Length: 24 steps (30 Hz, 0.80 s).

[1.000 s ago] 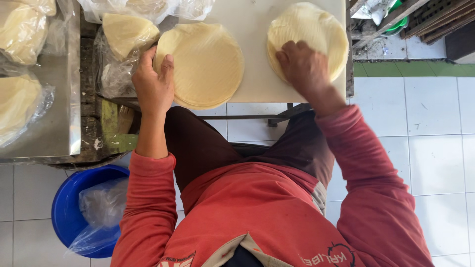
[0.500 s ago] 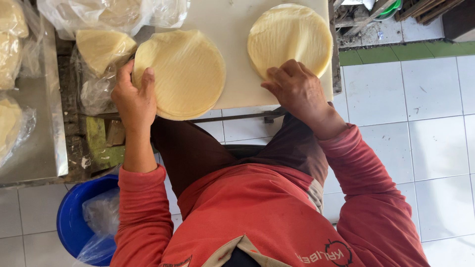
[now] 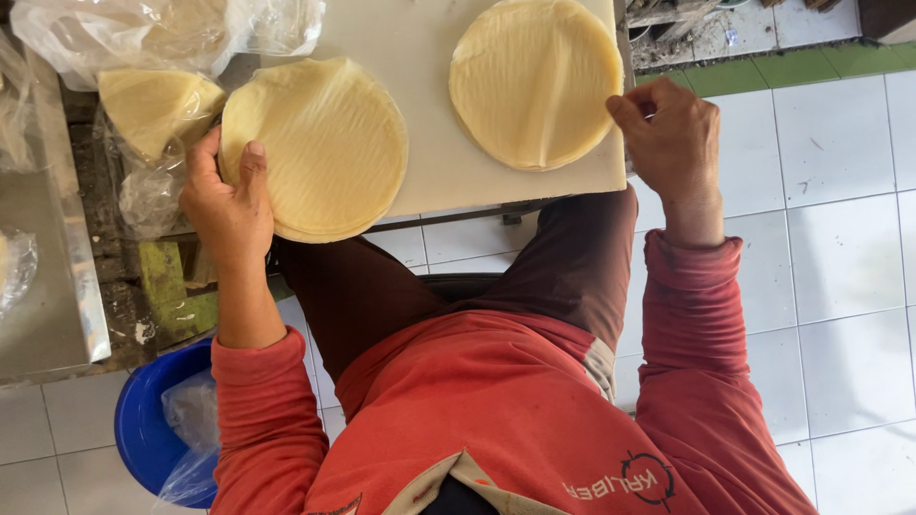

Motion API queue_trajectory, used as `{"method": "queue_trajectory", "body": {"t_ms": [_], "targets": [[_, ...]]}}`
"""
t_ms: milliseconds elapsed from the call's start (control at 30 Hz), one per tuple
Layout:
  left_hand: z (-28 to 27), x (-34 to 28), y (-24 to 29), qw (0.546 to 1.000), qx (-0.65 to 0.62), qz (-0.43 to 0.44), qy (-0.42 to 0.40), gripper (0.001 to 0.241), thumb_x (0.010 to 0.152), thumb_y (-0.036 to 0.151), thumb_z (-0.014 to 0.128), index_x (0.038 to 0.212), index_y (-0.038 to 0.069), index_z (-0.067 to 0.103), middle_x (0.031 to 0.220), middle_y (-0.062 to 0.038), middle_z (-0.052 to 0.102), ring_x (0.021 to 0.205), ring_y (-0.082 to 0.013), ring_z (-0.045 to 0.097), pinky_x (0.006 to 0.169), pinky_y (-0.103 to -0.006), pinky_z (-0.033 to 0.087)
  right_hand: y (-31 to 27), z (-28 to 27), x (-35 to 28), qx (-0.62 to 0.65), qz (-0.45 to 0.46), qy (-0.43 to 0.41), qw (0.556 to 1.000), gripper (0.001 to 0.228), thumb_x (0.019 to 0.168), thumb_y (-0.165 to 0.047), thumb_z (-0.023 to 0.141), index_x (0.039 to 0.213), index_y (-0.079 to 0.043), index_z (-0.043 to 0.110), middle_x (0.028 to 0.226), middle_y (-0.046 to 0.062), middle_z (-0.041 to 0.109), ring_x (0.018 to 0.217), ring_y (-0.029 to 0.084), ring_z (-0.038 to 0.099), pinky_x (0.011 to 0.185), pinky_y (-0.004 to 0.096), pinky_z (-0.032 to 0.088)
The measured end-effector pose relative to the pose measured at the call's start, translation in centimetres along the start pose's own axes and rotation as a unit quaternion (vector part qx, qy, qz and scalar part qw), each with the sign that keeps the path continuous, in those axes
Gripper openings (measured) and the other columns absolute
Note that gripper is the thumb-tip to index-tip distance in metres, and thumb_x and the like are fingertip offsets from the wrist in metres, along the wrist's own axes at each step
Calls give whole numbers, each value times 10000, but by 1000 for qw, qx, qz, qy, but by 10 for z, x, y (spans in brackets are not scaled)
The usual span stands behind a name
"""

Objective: The person separates thin dough wrappers by hand from a stack on a workspace, placing them into new piles.

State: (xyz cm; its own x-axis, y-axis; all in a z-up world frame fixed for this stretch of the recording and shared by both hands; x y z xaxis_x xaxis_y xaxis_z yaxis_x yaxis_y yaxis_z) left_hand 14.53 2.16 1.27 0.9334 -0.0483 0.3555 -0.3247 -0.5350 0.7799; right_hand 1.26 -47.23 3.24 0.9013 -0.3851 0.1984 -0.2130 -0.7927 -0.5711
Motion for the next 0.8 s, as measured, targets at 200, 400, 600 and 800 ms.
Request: {"method": "queue_trajectory", "body": {"t_ms": [200, 400, 600, 800], "targets": [[0, 0, 0, 1000, 3, 9, -6, 537, 1118, 461, 743, 1316, -31, 657, 1078, -154, 777, 964, -234, 768, 877, -369, 604, -11, 5, 2, -9, 10, -14, 1000, 294, 988, -284, 786, 977, 8, 749, 848, 124, 734, 736, 227, 710, 693, 367, 558], [1, 0, -4, 1000, 19, -4, -5, 562, 1077, 489, 718, 1311, -18, 656, 1060, -155, 776, 948, -230, 767, 849, -365, 604, 2, 14, 0, -28, 38, -14, 999, 311, 1009, -313, 736, 966, -5, 750, 840, 144, 735, 773, 297, 713, 746, 428, 556], [0, 1, -2, 999, 29, 11, 15, 516, 1067, 424, 732, 1301, -26, 640, 1080, -177, 765, 953, -251, 763, 824, -381, 597, -1, 12, 2, -74, 40, -12, 996, 365, 998, -356, 777, 939, 2, 741, 847, 165, 731, 791, 338, 710, 767, 451, 545], [-3, 3, 8, 1000, 4, 6, 25, 485, 1060, 396, 729, 1289, -24, 648, 1106, -178, 765, 978, -259, 767, 835, -386, 606, -1, 13, 1, -62, 78, -22, 995, 373, 998, -367, 775, 992, 5, 752, 869, 182, 734, 806, 333, 719, 783, 440, 545]]}}
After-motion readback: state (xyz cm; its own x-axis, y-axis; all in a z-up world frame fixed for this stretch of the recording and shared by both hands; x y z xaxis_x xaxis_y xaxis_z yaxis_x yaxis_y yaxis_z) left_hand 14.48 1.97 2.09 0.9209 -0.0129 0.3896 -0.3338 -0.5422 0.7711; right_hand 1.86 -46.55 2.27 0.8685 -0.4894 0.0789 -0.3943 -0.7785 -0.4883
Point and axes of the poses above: each hand's wrist, its own x-axis towards the middle knuckle, its own z-axis out of the palm, y = z × x, the point moved 8 cm from there along x, towards the middle knuckle
